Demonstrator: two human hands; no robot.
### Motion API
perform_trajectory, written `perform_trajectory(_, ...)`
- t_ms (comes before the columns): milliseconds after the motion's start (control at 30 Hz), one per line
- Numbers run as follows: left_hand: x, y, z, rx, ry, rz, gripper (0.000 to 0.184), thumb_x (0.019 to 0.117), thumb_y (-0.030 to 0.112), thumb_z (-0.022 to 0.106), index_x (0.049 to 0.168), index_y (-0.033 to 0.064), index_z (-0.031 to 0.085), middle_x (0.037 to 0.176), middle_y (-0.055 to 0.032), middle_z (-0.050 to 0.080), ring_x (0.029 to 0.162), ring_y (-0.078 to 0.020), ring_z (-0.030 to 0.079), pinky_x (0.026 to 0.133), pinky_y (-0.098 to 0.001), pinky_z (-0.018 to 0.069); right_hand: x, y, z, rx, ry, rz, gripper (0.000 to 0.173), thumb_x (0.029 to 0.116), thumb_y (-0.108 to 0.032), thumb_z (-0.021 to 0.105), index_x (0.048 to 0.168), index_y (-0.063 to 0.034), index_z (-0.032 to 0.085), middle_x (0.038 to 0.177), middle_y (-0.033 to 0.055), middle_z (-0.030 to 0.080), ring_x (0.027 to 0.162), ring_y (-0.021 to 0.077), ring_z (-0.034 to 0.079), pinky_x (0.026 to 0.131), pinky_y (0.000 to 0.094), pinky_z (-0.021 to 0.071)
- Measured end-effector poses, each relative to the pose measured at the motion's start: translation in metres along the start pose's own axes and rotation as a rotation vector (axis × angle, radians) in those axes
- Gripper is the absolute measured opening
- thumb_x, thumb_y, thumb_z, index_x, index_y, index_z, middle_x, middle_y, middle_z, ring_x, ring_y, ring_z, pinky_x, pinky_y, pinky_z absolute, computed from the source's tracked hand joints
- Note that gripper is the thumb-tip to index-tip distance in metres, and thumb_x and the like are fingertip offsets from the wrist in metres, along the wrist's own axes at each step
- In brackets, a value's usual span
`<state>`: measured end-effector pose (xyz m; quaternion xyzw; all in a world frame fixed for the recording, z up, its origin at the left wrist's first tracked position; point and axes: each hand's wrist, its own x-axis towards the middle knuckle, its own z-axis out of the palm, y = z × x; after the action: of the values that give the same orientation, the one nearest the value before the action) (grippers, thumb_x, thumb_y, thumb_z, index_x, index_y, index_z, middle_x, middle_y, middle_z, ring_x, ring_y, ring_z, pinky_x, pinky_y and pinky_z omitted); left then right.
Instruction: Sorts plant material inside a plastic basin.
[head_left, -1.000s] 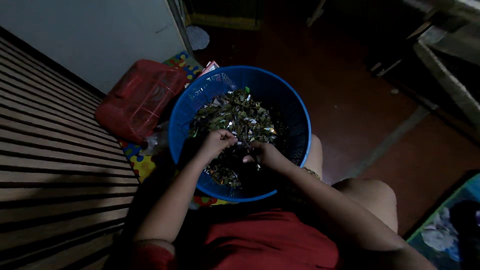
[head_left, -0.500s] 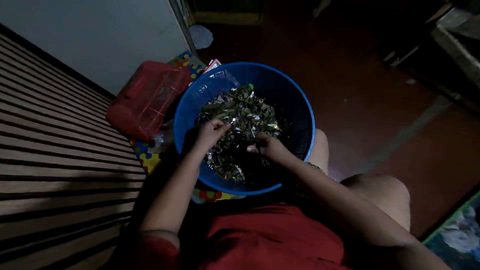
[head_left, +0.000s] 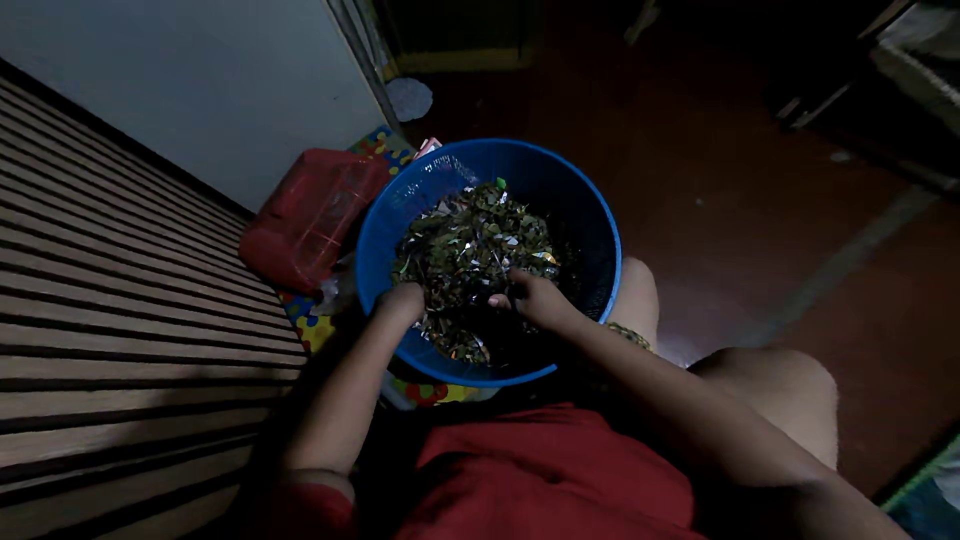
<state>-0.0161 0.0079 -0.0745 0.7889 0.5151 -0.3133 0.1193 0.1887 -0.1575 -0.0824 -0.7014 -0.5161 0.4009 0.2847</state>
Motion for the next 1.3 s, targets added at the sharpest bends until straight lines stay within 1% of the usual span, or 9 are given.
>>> perform_trajectory(133,-0.012,-0.007,-0.023,-0.077,0.149,0.070,0.023,0.0983,0.021,0.066,0.105,-0.0002,0.072,0.110,-0.0244,0.070,0.106,-0.0435,0.067,0.089,-0.0669,0.0520,-0.001,-0.002,-0.002,0.001,0.004,0.006,0.051,0.0953,-0.052,0.067,0.119,-0.0076,0.064,0.094,0.0136,0.067,0.087,0.0280,0.066,0.083,0.0528,0.0537)
perform_trajectory(267,-0.031,-0.008,-0.055,-0.263,0.150,0.233,0.025,0.0991,0.021,0.069,0.115,0.0023,0.071,0.108,-0.0215,0.071,0.103,-0.0395,0.068,0.094,-0.0636,0.0507,-0.001,-0.005,-0.002,0.018,0.023,0.010,0.049,0.0952,-0.049,0.069,0.118,-0.0055,0.064,0.092,0.0141,0.066,0.085,0.0282,0.065,0.082,0.0525,0.0534)
perform_trajectory(467,-0.044,0.012,-0.061,-0.797,0.247,0.589,0.019,0.1037,0.013,0.061,0.119,0.0025,0.065,0.112,-0.0127,0.067,0.094,-0.0192,0.069,0.084,-0.0394,0.0594,0.002,0.002,0.001,0.093,0.039,-0.045,0.047,0.0947,-0.048,0.070,0.115,-0.0054,0.064,0.089,0.0114,0.065,0.079,0.0236,0.063,0.076,0.0483,0.0535)
perform_trajectory(567,-0.040,0.023,-0.052,-1.075,0.309,0.704,0.017,0.1026,0.005,0.058,0.117,0.0011,0.065,0.115,-0.0105,0.066,0.095,-0.0164,0.067,0.085,-0.0366,0.0577,0.001,0.004,0.000,0.136,0.032,-0.049,0.049,0.0948,-0.048,0.070,0.119,-0.0057,0.063,0.092,0.0109,0.065,0.081,0.0220,0.063,0.078,0.0473,0.0541)
perform_trajectory(633,-0.048,0.033,-0.043,-1.157,0.299,0.689,0.018,0.1032,0.002,0.055,0.119,0.0045,0.062,0.118,-0.0083,0.065,0.087,-0.0147,0.068,0.078,-0.0337,0.0597,-0.001,0.004,0.000,0.160,0.038,-0.056,0.048,0.0952,-0.046,0.070,0.118,-0.0053,0.063,0.090,0.0097,0.065,0.078,0.0193,0.062,0.076,0.0442,0.0542)
perform_trajectory(767,-0.036,0.042,-0.023,-1.207,0.365,0.692,0.017,0.1023,0.009,0.062,0.119,0.0071,0.065,0.118,-0.0064,0.067,0.096,-0.0155,0.066,0.084,-0.0363,0.0574,0.000,0.009,0.000,0.197,0.030,-0.080,0.050,0.0947,-0.050,0.068,0.118,-0.0054,0.063,0.094,0.0091,0.066,0.083,0.0181,0.065,0.079,0.0429,0.0561)
perform_trajectory(1000,-0.018,0.044,-0.005,-1.328,0.302,0.739,0.023,0.0966,0.000,0.066,0.120,0.0025,0.064,0.109,-0.0090,0.068,0.088,-0.0159,0.069,0.083,-0.0348,0.0601,0.002,0.010,0.004,0.143,-0.059,-0.066,0.061,0.0923,-0.062,0.063,0.119,-0.0072,0.062,0.095,0.0080,0.064,0.086,0.0182,0.061,0.081,0.0441,0.0527)
perform_trajectory(1167,-0.020,0.043,-0.003,-1.316,0.281,0.778,0.020,0.0958,-0.001,0.066,0.115,0.0037,0.065,0.105,-0.0071,0.068,0.084,-0.0146,0.068,0.079,-0.0325,0.0600,0.002,0.007,0.004,0.120,-0.025,-0.089,0.056,0.0914,-0.059,0.067,0.113,-0.0076,0.066,0.090,0.0064,0.064,0.082,0.0173,0.061,0.078,0.0435,0.0529)
perform_trajectory(1300,-0.020,0.043,-0.003,-1.309,0.291,0.783,0.019,0.0966,-0.001,0.065,0.115,0.0042,0.064,0.104,-0.0067,0.068,0.082,-0.0135,0.068,0.076,-0.0306,0.0594,0.000,0.005,0.002,0.129,0.066,-0.103,0.042,0.0901,-0.043,0.076,0.104,-0.0043,0.069,0.086,0.0071,0.065,0.077,0.0166,0.062,0.075,0.0417,0.0537)
